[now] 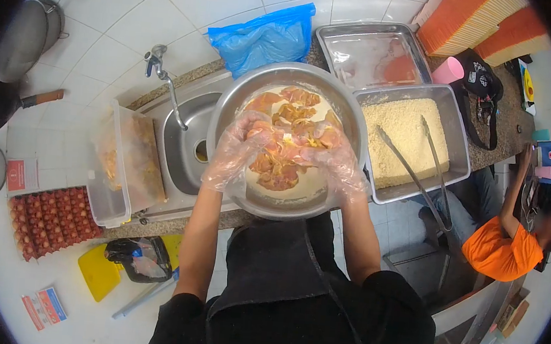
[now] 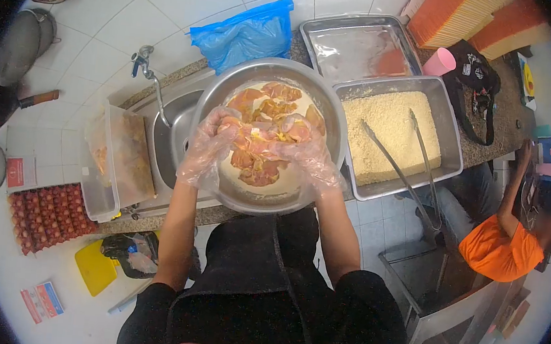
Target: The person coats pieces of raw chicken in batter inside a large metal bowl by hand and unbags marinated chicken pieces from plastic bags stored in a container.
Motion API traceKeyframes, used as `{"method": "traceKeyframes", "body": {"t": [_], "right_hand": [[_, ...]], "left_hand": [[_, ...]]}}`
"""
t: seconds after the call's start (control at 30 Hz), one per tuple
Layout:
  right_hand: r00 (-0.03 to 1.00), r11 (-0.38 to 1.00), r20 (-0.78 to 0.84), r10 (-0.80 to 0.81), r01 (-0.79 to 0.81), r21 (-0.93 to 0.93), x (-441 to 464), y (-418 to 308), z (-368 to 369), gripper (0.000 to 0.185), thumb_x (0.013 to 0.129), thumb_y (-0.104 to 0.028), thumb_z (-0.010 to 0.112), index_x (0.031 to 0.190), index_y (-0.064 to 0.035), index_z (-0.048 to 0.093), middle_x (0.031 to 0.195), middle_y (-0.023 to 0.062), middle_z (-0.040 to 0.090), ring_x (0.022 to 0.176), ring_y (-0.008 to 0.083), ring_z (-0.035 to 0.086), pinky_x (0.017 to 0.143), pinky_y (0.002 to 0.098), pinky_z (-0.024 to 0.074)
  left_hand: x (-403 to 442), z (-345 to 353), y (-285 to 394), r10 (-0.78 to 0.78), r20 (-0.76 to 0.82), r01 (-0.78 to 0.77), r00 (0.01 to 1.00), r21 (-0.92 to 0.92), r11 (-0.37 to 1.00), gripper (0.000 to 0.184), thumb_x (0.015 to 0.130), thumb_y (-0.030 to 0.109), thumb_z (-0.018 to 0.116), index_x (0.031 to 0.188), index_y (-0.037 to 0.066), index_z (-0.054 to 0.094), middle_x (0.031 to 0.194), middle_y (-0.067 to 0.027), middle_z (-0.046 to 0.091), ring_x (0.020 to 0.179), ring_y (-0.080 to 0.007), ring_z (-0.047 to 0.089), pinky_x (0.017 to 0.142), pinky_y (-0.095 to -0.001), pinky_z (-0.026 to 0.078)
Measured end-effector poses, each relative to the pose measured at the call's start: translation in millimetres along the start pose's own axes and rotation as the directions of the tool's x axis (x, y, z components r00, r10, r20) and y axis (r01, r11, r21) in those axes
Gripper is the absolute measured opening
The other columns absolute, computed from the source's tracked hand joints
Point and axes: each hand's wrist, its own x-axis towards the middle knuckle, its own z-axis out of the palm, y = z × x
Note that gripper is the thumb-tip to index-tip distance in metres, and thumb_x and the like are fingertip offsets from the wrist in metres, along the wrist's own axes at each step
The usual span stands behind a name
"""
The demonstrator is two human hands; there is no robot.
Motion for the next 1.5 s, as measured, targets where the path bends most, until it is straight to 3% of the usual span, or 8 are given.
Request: {"method": "traceKeyframes", "body": {"t": [0.13,0.23,0.33,0.67,0.93,1.07,1.37,1.5], "right_hand": [[0.948,0.836,-0.310,0.071,-0.226,-0.501,6,-11,-12,0.024,0.096,-0.012,0.068,0.118,-0.0054,0.060,0.113,0.0110,0.069,0.109,0.0218,0.069,0.080,0.0316,0.0595],[0.941,0.991,-0.337,0.043,-0.083,-0.103,-13,-27,-6,0.036,0.094,-0.010,0.069,0.127,-0.0022,0.057,0.119,0.0126,0.069,0.112,0.0209,0.066,0.089,0.0340,0.0558],[0.979,0.983,-0.201,0.036,-0.071,-0.171,-14,-24,-2,0.048,0.097,-0.021,0.067,0.139,-0.0022,0.052,0.126,0.0124,0.067,0.120,0.0208,0.062,0.100,0.0373,0.0498],[0.959,0.947,-0.275,0.071,-0.151,-0.283,5,47,19,0.072,0.102,-0.049,0.058,0.148,0.0046,0.047,0.142,0.0199,0.056,0.128,0.0265,0.056,0.101,0.0362,0.0501],[0.999,0.998,-0.011,0.035,-0.034,0.046,7,39,9,0.045,0.097,-0.021,0.070,0.137,-0.0041,0.058,0.129,0.0106,0.064,0.110,0.0151,0.063,0.087,0.0308,0.0569],[0.994,0.912,-0.025,0.105,-0.106,-0.396,-2,7,29,0.038,0.097,-0.019,0.069,0.131,-0.0030,0.061,0.126,0.0082,0.065,0.103,0.0156,0.066,0.085,0.0307,0.0575],[0.983,0.986,-0.104,0.152,-0.143,0.091,-2,48,8,0.031,0.100,-0.026,0.067,0.120,-0.0029,0.063,0.116,0.0088,0.067,0.103,0.0186,0.066,0.089,0.0360,0.0566],[0.997,0.873,-0.054,-0.061,0.027,-0.487,2,56,1,0.033,0.098,-0.027,0.069,0.121,-0.0030,0.064,0.112,0.0090,0.068,0.104,0.0207,0.066,0.090,0.0378,0.0557]], "left_hand": [[11,-13,-18,0.162,-0.029,-0.090,0.986,0.729,0.679,0.048,0.094,0.032,0.076,0.124,-0.001,0.059,0.105,-0.0122,0.070,0.095,-0.0155,0.065,0.086,-0.0316,0.055],[0,-13,-21,0.176,-0.144,-0.047,0.974,0.630,0.775,0.062,0.091,0.042,0.078,0.131,-0.001,0.057,0.104,-0.0149,0.071,0.099,-0.0168,0.066,0.088,-0.0318,0.054],[-12,11,-10,-0.100,-0.250,0.213,0.963,0.483,0.849,0.058,0.095,0.036,0.075,0.137,0.001,0.055,0.106,-0.0120,0.070,0.100,-0.0172,0.066,0.088,-0.0329,0.055],[-25,70,-37,-0.055,-0.097,0.022,0.994,-0.313,0.949,0.053,0.102,0.019,0.066,0.148,0.002,0.045,0.131,-0.0089,0.062,0.114,-0.0140,0.062,0.089,-0.0304,0.057],[-26,33,-26,-0.043,-0.099,0.039,0.994,-0.044,0.998,0.043,0.100,0.020,0.069,0.136,0.002,0.057,0.126,-0.0085,0.065,0.113,-0.0132,0.063,0.092,-0.0297,0.055],[-36,28,-15,0.190,-0.091,-0.125,0.978,0.475,0.871,0.046,0.098,0.022,0.072,0.136,0.001,0.057,0.124,-0.0088,0.065,0.111,-0.0127,0.064,0.093,-0.0290,0.054],[-26,20,-60,-0.098,-0.060,0.063,0.993,-0.428,0.902,0.047,0.100,0.021,0.069,0.140,0.003,0.054,0.126,-0.0103,0.064,0.108,-0.0116,0.063,0.091,-0.0271,0.055],[-30,18,-44,0.012,-0.078,-0.014,0.997,-0.025,1.000,0.047,0.097,0.027,0.072,0.135,0.003,0.058,0.123,-0.0083,0.065,0.106,-0.0146,0.065,0.087,-0.0283,0.056]]}}
